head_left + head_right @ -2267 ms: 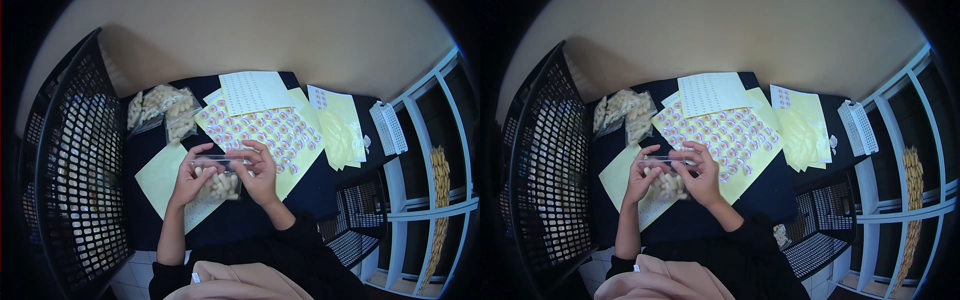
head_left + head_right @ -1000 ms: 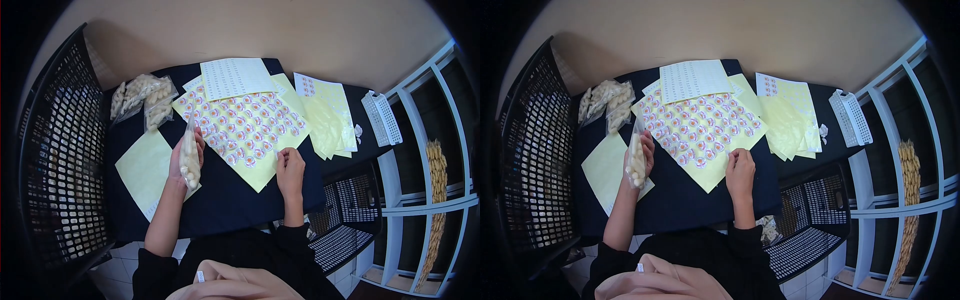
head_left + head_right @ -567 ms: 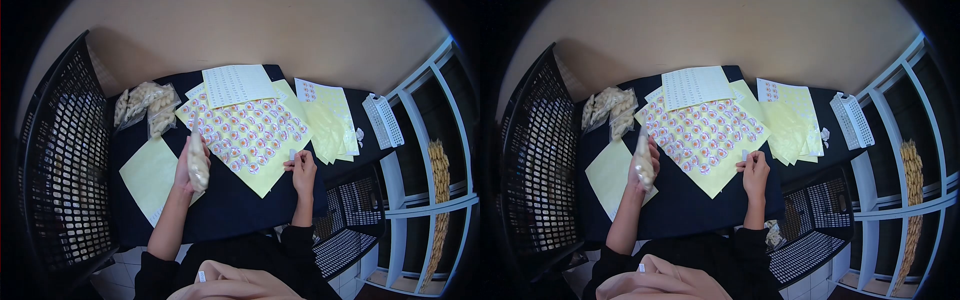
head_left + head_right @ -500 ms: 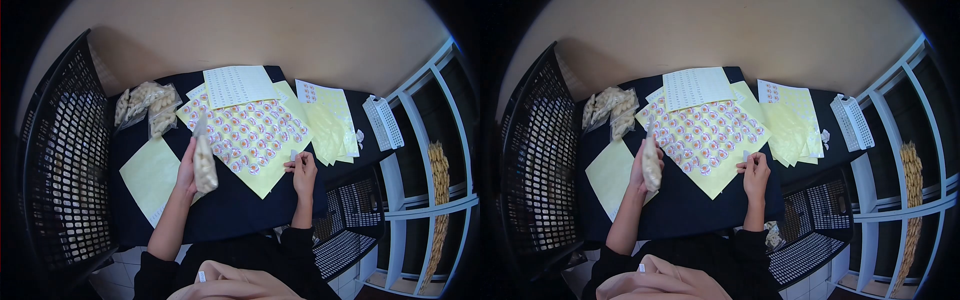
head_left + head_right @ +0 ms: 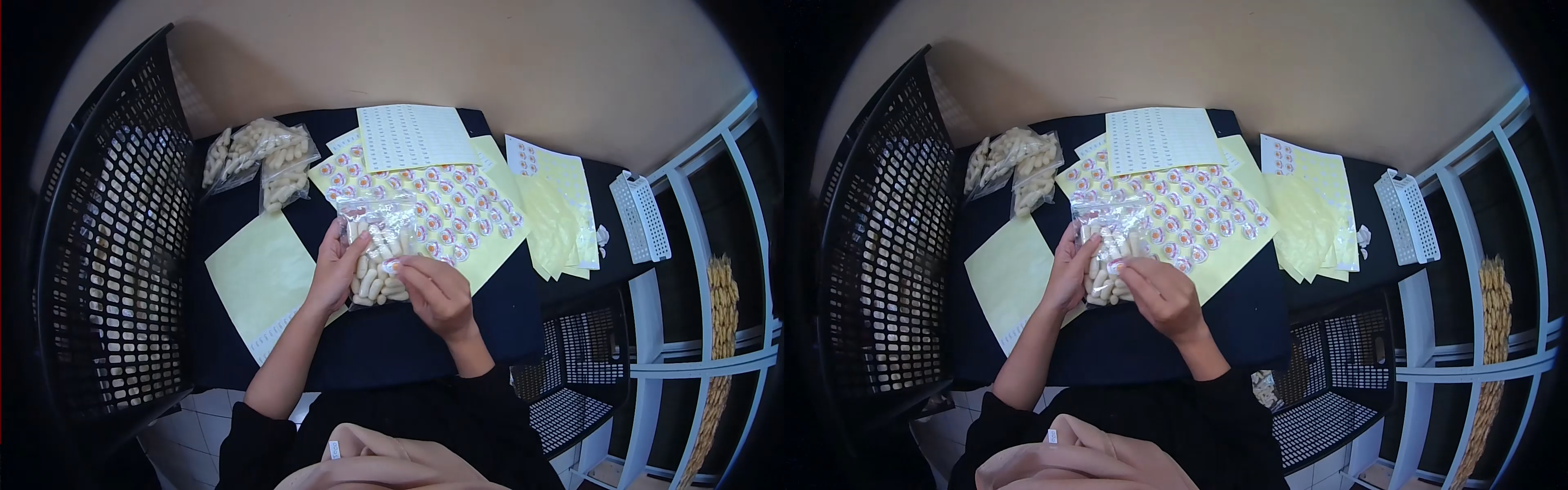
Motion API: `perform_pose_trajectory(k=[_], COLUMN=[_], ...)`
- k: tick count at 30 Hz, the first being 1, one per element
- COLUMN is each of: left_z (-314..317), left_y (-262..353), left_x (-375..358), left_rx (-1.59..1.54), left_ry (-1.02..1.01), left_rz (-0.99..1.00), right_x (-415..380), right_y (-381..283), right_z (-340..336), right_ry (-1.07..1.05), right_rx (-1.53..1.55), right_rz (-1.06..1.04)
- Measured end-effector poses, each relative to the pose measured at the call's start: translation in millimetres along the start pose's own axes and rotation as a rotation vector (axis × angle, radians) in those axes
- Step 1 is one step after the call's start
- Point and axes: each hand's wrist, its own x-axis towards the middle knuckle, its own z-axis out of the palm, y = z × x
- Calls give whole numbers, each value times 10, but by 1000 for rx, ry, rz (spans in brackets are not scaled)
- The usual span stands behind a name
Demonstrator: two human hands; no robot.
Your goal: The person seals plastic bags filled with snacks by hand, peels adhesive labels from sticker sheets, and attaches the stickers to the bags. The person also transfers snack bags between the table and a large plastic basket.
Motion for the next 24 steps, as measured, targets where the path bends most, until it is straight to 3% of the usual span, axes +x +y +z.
perform_pose_trajectory(k=[14,24], left_z=[45,5], left_y=[-12,-75], left_x=[-49,-35], left_rx=[84,89], left_ry=[-70,-58], left_rz=[32,61], right_x=[-22,-76], right_y=[11,-8], right_z=[62,49], right_ry=[-86,-176], right_rx=[-10,-160], right_rz=[-28,75])
